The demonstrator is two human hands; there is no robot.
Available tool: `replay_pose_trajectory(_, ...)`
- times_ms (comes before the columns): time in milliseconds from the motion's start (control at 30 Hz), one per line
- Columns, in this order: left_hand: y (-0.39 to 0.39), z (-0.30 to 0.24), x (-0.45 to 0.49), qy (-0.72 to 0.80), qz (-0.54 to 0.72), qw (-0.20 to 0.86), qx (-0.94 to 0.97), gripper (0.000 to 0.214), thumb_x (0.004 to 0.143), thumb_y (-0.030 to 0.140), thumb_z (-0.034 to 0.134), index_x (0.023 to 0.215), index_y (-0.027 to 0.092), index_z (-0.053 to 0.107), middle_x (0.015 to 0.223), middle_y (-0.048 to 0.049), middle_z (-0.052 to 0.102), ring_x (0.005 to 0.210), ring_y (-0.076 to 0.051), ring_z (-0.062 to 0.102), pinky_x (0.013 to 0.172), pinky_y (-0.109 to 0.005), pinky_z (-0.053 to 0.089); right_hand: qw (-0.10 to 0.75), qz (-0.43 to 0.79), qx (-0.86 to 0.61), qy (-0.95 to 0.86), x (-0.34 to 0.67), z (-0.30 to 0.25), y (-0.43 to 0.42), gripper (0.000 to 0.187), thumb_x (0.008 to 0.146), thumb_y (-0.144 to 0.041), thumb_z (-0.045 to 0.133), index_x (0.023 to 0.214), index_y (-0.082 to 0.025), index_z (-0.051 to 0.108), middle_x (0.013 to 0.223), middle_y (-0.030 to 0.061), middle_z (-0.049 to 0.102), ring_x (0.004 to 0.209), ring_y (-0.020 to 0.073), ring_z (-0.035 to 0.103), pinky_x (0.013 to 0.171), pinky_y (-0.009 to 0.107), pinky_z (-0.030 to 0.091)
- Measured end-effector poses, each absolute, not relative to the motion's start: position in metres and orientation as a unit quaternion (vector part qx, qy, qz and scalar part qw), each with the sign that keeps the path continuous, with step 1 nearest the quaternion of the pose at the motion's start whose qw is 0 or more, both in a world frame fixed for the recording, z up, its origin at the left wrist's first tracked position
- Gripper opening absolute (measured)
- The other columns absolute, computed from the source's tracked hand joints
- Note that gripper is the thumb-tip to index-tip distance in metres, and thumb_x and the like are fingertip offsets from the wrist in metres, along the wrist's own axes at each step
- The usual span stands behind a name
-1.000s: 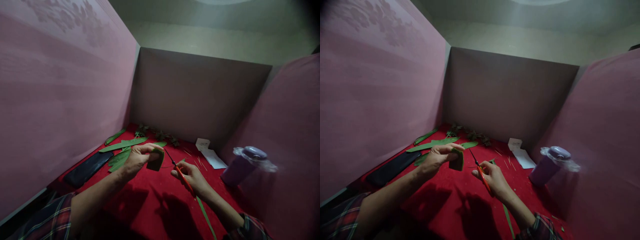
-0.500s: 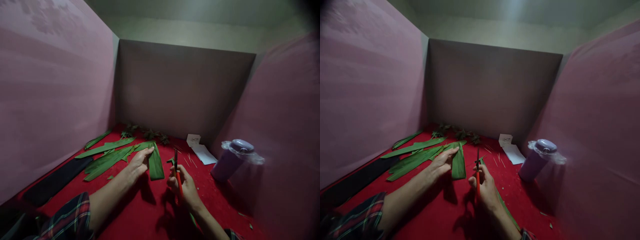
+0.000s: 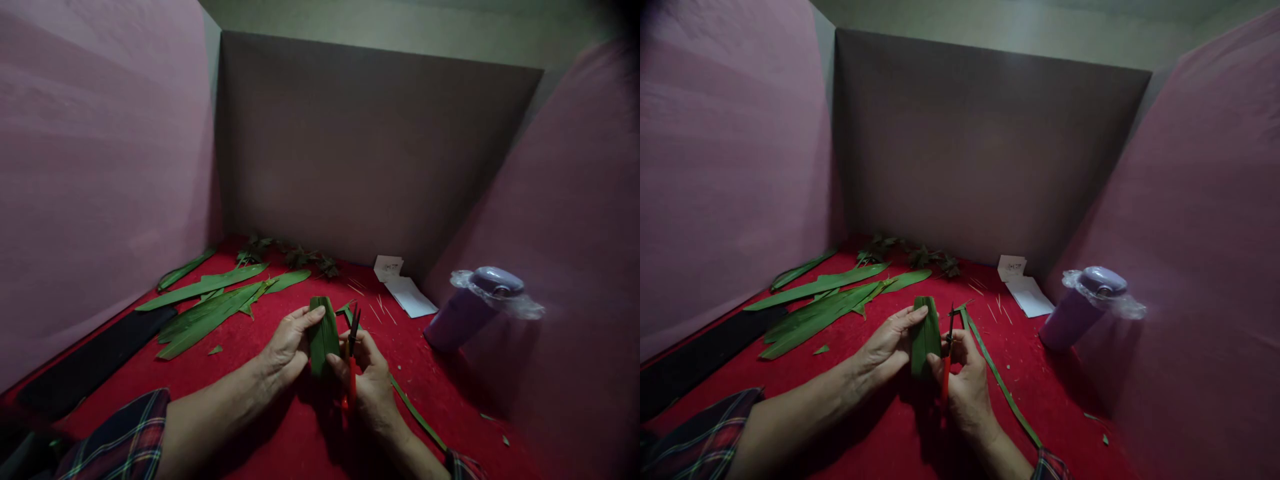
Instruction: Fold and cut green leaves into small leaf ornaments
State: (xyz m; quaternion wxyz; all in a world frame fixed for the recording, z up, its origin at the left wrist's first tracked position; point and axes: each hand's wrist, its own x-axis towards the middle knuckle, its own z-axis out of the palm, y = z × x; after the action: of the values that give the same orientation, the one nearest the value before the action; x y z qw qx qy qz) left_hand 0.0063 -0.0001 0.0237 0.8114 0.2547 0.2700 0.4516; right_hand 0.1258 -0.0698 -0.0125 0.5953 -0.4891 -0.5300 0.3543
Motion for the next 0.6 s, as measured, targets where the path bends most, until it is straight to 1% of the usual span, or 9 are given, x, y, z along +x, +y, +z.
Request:
replay_pose_trajectory(67, 0.0, 0.023, 0.006, 0.27, 0.458, 0.807, 0.257, 0.017, 0.066, 0.02, 0.07, 0.074, 0.012, 0.057, 0.064, -0.0023, 0.06, 0.056, -0.012, 0.058, 0.062, -0.028, 0.049, 0.609, 0.384, -0.48, -0.502, 0.125, -0.013, -0.069, 0.03, 0.071, -0.029, 0.069, 0.091, -0.021, 0.047, 0.079, -0.0003, 0.057, 0.071, 0.0146, 0.056, 0.064, 0.025, 0.047)
replay_pose_trajectory(200, -0.001, 0.023, 0.005, 0.274, 0.473, 0.798, 0.253, 0.018, 0.065, 0.02, 0.071, 0.074, 0.012, 0.058, 0.064, -0.0021, 0.061, 0.056, -0.011, 0.057, 0.059, -0.024, 0.047, 0.626, 0.434, -0.468, -0.449, 0.122, -0.013, -0.067, 0.039, 0.065, -0.029, 0.073, 0.092, -0.022, 0.046, 0.073, -0.0026, 0.057, 0.062, 0.0133, 0.056, 0.056, 0.025, 0.049)
replay_pose_trajectory(300, -0.001, 0.02, 0.006, 0.279, 0.474, 0.794, 0.26, 0.019, 0.063, 0.02, 0.072, 0.073, 0.012, 0.058, 0.064, -0.0021, 0.061, 0.056, -0.011, 0.056, 0.061, -0.024, 0.047, 0.629, 0.464, -0.462, -0.418, 0.12, -0.009, -0.066, 0.043, 0.06, -0.028, 0.077, 0.089, -0.022, 0.046, 0.066, -0.0044, 0.058, 0.054, 0.0114, 0.054, 0.05, 0.023, 0.047)
replay_pose_trajectory(400, 0.002, 0.016, 0.007, 0.286, 0.457, 0.781, 0.316, 0.02, 0.065, 0.026, 0.071, 0.073, 0.011, 0.06, 0.066, -0.0038, 0.061, 0.058, -0.011, 0.057, 0.063, -0.025, 0.046, 0.632, 0.492, -0.453, -0.392, 0.12, -0.005, -0.066, 0.045, 0.056, -0.028, 0.079, 0.087, -0.021, 0.047, 0.063, -0.0055, 0.057, 0.049, 0.0097, 0.052, 0.046, 0.021, 0.045)
replay_pose_trajectory(467, 0.007, 0.014, 0.006, 0.305, 0.468, 0.735, 0.384, 0.023, 0.067, 0.03, 0.068, 0.079, 0.011, 0.061, 0.073, -0.0059, 0.063, 0.064, -0.013, 0.058, 0.067, -0.027, 0.046, 0.636, 0.5, -0.446, -0.381, 0.123, -0.005, -0.066, 0.047, 0.054, -0.027, 0.08, 0.088, -0.021, 0.047, 0.062, -0.0057, 0.057, 0.047, 0.0099, 0.052, 0.045, 0.021, 0.045)
replay_pose_trajectory(500, 0.009, 0.015, 0.004, 0.323, 0.49, 0.693, 0.418, 0.024, 0.069, 0.03, 0.066, 0.083, 0.011, 0.062, 0.078, -0.0071, 0.064, 0.069, -0.014, 0.059, 0.071, -0.028, 0.046, 0.64, 0.501, -0.446, -0.375, 0.124, -0.005, -0.065, 0.049, 0.053, -0.027, 0.081, 0.088, -0.021, 0.048, 0.062, -0.0059, 0.057, 0.047, 0.01, 0.053, 0.044, 0.021, 0.045)
replay_pose_trajectory(533, 0.012, 0.016, 0.002, 0.344, 0.522, 0.638, 0.45, 0.023, 0.07, 0.028, 0.063, 0.088, 0.013, 0.062, 0.085, -0.0081, 0.064, 0.078, -0.015, 0.059, 0.077, -0.03, 0.045, 0.644, 0.501, -0.447, -0.368, 0.127, -0.005, -0.065, 0.05, 0.052, -0.026, 0.081, 0.089, -0.021, 0.048, 0.061, -0.006, 0.056, 0.046, 0.01, 0.053, 0.044, 0.021, 0.045)
replay_pose_trajectory(600, 0.017, 0.022, -0.006, 0.347, 0.577, 0.506, 0.54, 0.024, 0.072, 0.016, 0.056, 0.095, 0.016, 0.062, 0.101, -0.0085, 0.063, 0.098, -0.019, 0.056, 0.091, -0.035, 0.039, 0.646, 0.503, -0.454, -0.351, 0.133, -0.008, -0.062, 0.05, 0.051, -0.026, 0.081, 0.089, -0.02, 0.049, 0.06, -0.0061, 0.056, 0.045, 0.0102, 0.053, 0.043, 0.021, 0.045)
